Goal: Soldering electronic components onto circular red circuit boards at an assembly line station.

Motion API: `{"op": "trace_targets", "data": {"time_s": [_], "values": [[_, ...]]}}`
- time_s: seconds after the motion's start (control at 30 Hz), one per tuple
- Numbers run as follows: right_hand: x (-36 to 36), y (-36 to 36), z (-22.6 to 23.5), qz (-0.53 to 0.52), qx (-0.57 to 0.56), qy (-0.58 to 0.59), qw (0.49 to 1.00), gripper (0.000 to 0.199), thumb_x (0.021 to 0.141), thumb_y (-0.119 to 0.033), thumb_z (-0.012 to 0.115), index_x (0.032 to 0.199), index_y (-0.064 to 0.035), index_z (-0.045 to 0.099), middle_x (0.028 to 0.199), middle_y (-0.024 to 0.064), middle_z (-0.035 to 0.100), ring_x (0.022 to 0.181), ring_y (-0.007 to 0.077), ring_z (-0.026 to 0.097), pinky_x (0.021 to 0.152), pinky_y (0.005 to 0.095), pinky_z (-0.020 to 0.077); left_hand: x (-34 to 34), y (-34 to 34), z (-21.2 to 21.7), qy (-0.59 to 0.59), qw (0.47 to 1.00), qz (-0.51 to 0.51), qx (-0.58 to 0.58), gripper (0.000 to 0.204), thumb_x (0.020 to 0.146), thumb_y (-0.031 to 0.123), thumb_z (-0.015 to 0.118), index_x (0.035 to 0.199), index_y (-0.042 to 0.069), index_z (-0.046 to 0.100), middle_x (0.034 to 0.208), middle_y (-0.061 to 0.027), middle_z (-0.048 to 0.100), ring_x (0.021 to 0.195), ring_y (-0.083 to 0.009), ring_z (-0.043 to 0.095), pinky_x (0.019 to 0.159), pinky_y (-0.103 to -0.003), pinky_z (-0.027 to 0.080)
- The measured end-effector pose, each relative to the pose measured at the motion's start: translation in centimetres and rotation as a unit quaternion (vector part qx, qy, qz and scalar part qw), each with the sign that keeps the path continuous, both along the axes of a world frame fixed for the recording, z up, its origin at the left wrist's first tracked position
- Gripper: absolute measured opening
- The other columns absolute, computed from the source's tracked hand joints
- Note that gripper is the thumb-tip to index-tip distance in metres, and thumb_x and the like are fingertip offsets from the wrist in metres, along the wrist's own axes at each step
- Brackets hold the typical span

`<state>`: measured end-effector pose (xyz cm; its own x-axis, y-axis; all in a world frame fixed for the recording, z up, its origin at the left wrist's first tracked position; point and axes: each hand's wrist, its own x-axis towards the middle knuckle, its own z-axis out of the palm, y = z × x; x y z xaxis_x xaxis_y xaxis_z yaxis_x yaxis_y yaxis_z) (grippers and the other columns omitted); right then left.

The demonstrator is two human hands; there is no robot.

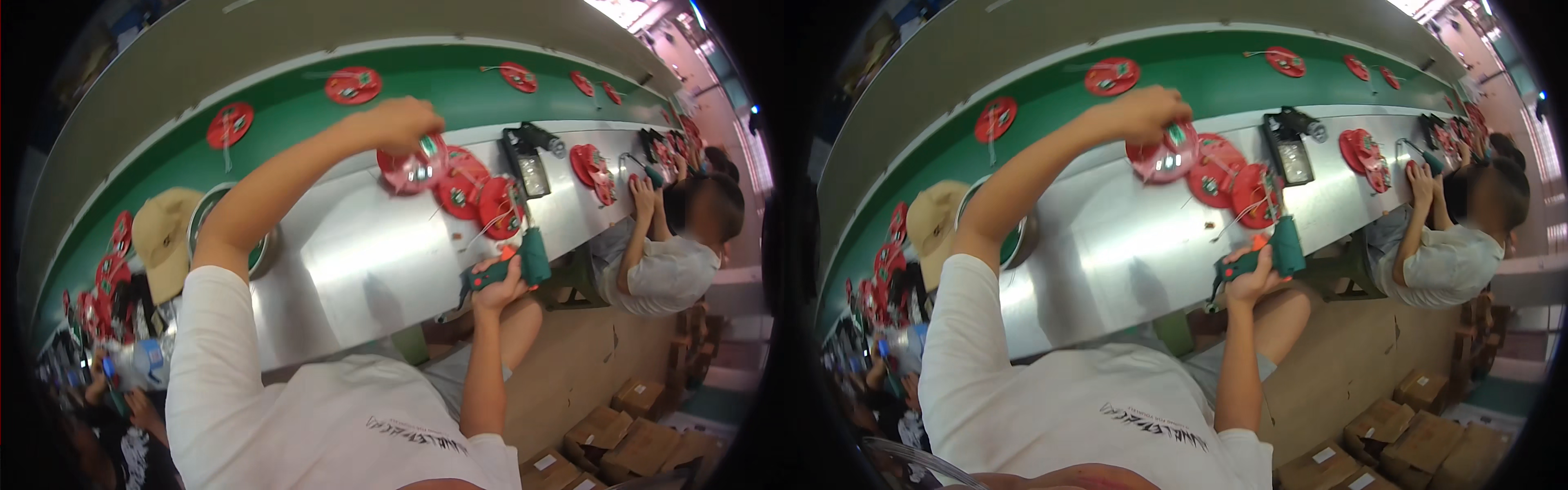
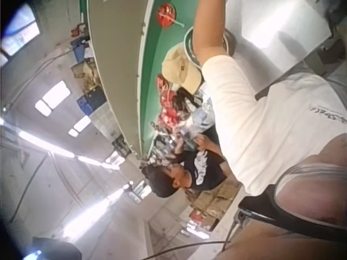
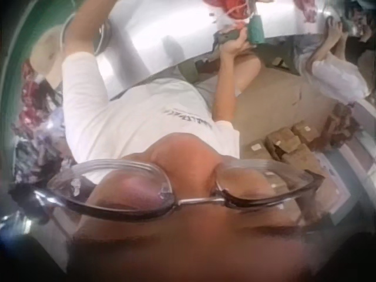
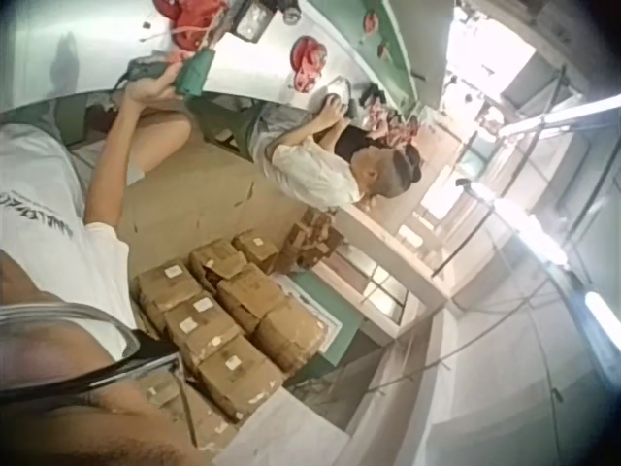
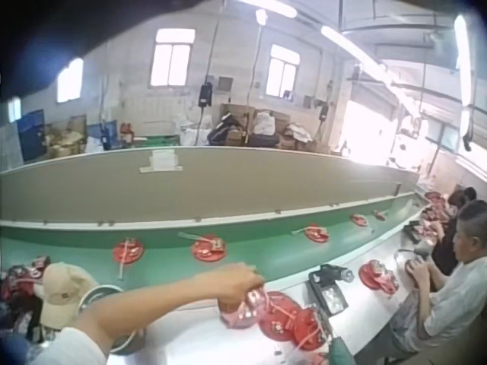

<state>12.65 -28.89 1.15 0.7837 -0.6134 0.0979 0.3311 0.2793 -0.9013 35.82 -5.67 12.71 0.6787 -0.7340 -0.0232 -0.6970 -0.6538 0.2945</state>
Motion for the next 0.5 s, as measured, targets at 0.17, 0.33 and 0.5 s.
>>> {"op": "trace_targets", "data": {"time_s": [0.17, 0.33, 0.5], "values": [[0.6, 1.1, 0.6, 0.039, -0.019, -0.013, 0.999, 0.029, 0.102, -0.029, 0.049, 0.108, -0.0006, 0.054, 0.058, 0.0106, 0.053, 0.045, 0.0210, 0.050, 0.045, 0.0356, 0.0465, -14.9, 3.4, -5.0, -0.041, 0.996, -0.072, 0.040, 0.043, 0.075, 0.008, 0.069, 0.118, 0.013, 0.065, 0.113, -0.0151, 0.061, 0.105, -0.0339, 0.062, 0.089, -0.047, 0.052], [0.6, -0.9, -0.6, 0.053, -0.014, 0.006, 0.999, 0.038, 0.102, -0.033, 0.050, 0.099, 0.0030, 0.061, 0.057, 0.0098, 0.056, 0.046, 0.0199, 0.054, 0.047, 0.0353, 0.0494, -21.1, 7.1, -8.0, -0.048, 0.998, 0.005, -0.051, 0.044, 0.075, 0.007, 0.068, 0.118, 0.013, 0.065, 0.117, -0.0164, 0.062, 0.110, -0.0346, 0.061, 0.091, -0.047, 0.051], [1.2, -0.6, 0.2, 0.081, -0.026, -0.024, 0.996, 0.037, 0.100, -0.031, 0.051, 0.106, 0.0045, 0.060, 0.060, 0.0112, 0.057, 0.047, 0.0195, 0.053, 0.047, 0.0344, 0.0482, -25.8, 12.7, -5.8, -0.203, 0.915, 0.258, -0.234, 0.034, 0.076, 0.006, 0.066, 0.110, 0.010, 0.068, 0.115, -0.0138, 0.067, 0.109, -0.0329, 0.061, 0.093, -0.044, 0.050]]}}
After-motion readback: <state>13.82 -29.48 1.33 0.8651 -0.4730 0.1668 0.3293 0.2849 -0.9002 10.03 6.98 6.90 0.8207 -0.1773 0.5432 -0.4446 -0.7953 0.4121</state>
